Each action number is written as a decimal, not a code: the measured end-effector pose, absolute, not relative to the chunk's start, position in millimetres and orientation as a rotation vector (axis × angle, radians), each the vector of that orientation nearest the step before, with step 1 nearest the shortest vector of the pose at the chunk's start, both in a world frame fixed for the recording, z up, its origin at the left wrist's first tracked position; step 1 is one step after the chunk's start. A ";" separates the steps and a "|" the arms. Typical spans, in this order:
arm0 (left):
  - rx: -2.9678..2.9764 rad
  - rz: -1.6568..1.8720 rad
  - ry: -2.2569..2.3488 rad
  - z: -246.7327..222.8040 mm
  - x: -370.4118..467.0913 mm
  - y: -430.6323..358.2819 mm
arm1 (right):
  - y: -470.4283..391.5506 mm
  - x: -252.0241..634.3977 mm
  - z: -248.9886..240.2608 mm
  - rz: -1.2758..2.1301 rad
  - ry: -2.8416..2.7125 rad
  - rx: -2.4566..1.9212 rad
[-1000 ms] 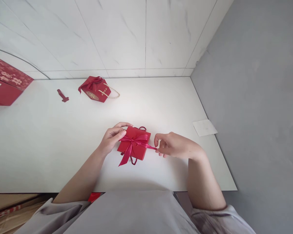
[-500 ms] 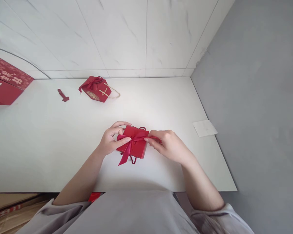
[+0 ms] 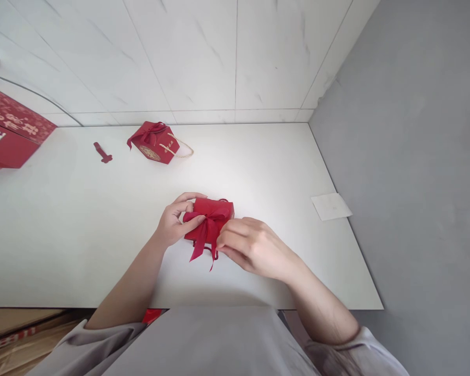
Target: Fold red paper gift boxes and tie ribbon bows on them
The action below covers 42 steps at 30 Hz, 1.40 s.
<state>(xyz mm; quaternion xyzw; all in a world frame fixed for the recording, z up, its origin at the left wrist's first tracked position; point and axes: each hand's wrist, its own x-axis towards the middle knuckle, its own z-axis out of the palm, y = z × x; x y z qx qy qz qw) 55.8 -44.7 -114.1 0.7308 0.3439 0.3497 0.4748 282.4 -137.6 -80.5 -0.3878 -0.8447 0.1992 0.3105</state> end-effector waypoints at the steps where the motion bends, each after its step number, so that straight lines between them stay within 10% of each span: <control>1: 1.778 0.847 0.841 -113.6 55.6 -44.6 | -136.9 282.7 -80.8 0.553 -2.200 -1.084; 32: 1.837 0.846 0.894 -113.0 56.2 -46.1 | -139.1 266.4 -88.1 0.162 -2.308 -0.754; 42: 1.670 0.775 0.785 -114.0 53.0 -43.9 | -138.3 270.5 -90.0 0.598 -2.073 -0.559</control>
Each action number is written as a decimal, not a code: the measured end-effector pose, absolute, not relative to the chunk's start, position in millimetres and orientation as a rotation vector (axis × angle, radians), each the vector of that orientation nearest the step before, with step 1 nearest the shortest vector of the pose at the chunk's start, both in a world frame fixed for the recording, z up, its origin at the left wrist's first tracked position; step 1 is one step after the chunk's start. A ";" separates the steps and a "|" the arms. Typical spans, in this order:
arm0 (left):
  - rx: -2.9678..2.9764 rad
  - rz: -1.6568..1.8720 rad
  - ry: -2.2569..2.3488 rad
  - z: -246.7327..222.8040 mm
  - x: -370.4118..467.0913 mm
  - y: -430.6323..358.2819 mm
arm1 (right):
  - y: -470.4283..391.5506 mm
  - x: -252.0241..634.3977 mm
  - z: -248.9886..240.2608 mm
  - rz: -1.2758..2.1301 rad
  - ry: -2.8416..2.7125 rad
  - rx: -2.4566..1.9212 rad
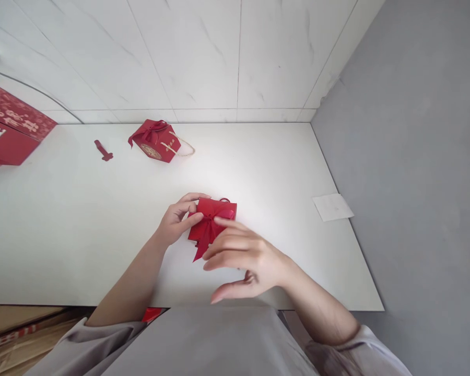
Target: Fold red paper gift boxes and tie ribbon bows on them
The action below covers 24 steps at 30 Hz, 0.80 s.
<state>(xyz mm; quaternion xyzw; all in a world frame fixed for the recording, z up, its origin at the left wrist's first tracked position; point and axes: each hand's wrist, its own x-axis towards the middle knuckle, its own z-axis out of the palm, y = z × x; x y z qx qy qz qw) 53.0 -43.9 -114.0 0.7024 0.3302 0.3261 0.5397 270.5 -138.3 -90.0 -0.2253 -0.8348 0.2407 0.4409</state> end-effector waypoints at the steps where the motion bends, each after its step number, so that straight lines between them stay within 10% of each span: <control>1: 1.625 0.759 0.760 -114.5 52.1 -43.1 | -136.6 273.5 -89.8 0.591 -1.985 -0.616; 7: 1.521 0.738 0.717 -115.0 51.2 -41.8 | -120.0 282.3 -99.6 0.902 -1.491 -1.223; 24: 1.634 0.795 0.775 -118.0 56.4 -45.5 | -110.2 278.2 -112.2 1.224 -1.463 -1.096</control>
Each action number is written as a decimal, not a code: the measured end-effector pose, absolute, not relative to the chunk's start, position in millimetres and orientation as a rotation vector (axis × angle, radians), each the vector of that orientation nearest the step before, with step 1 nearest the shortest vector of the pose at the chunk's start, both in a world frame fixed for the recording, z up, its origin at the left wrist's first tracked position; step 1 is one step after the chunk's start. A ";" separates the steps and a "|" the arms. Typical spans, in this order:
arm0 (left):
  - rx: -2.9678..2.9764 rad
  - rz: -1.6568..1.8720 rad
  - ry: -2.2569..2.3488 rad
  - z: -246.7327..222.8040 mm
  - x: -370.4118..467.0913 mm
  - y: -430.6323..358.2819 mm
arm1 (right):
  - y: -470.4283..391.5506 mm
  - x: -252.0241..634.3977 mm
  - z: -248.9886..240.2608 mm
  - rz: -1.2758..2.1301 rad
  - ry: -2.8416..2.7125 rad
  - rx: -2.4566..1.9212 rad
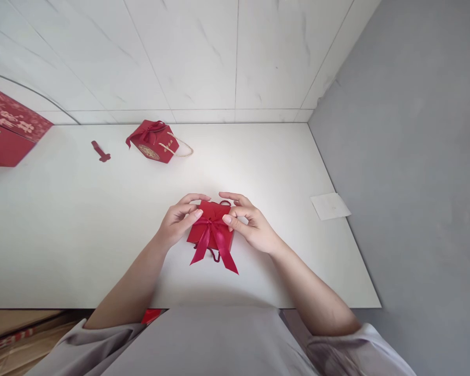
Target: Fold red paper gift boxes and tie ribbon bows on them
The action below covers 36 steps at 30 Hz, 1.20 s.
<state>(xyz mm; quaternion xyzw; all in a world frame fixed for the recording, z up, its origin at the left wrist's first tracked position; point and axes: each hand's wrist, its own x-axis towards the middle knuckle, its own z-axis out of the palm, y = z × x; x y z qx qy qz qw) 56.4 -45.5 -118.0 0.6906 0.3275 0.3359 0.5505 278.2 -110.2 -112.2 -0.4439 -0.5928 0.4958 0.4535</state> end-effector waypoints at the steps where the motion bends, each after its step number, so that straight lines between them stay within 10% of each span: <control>1: 1.649 0.790 0.774 -118.5 56.1 -45.6 | -110.3 278.2 -112.5 1.186 -1.481 -1.099; 36: 2.066 0.709 0.870 -96.3 64.5 -65.3 | -109.7 273.7 -112.6 1.129 -1.447 -1.065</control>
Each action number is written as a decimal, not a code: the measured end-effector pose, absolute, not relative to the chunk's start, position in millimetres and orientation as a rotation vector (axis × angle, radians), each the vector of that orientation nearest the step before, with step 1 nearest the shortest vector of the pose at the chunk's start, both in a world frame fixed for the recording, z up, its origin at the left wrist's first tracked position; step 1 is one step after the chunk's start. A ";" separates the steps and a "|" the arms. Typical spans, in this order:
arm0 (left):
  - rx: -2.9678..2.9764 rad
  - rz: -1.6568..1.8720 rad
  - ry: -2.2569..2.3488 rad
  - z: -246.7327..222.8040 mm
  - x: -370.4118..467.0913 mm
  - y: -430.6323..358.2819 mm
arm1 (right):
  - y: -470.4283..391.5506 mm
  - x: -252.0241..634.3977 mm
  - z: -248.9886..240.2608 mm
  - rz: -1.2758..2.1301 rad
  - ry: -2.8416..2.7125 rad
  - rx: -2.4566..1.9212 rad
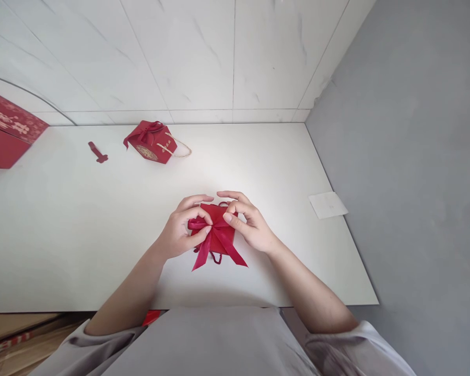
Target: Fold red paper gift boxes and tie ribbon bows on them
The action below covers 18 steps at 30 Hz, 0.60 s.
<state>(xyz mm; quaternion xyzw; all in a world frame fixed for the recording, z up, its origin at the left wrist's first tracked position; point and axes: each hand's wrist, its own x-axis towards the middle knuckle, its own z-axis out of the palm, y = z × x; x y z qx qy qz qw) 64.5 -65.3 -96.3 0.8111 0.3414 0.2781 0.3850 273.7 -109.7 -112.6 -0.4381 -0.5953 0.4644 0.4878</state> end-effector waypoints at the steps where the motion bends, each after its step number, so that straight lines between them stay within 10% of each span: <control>1: 2.063 0.695 0.866 -96.2 64.5 -65.2 | -109.0 272.5 -113.8 1.137 -1.429 -1.042; 18: 1.973 0.631 0.844 -95.6 58.5 -60.2 | -99.0 271.0 -130.6 1.130 -1.366 -1.090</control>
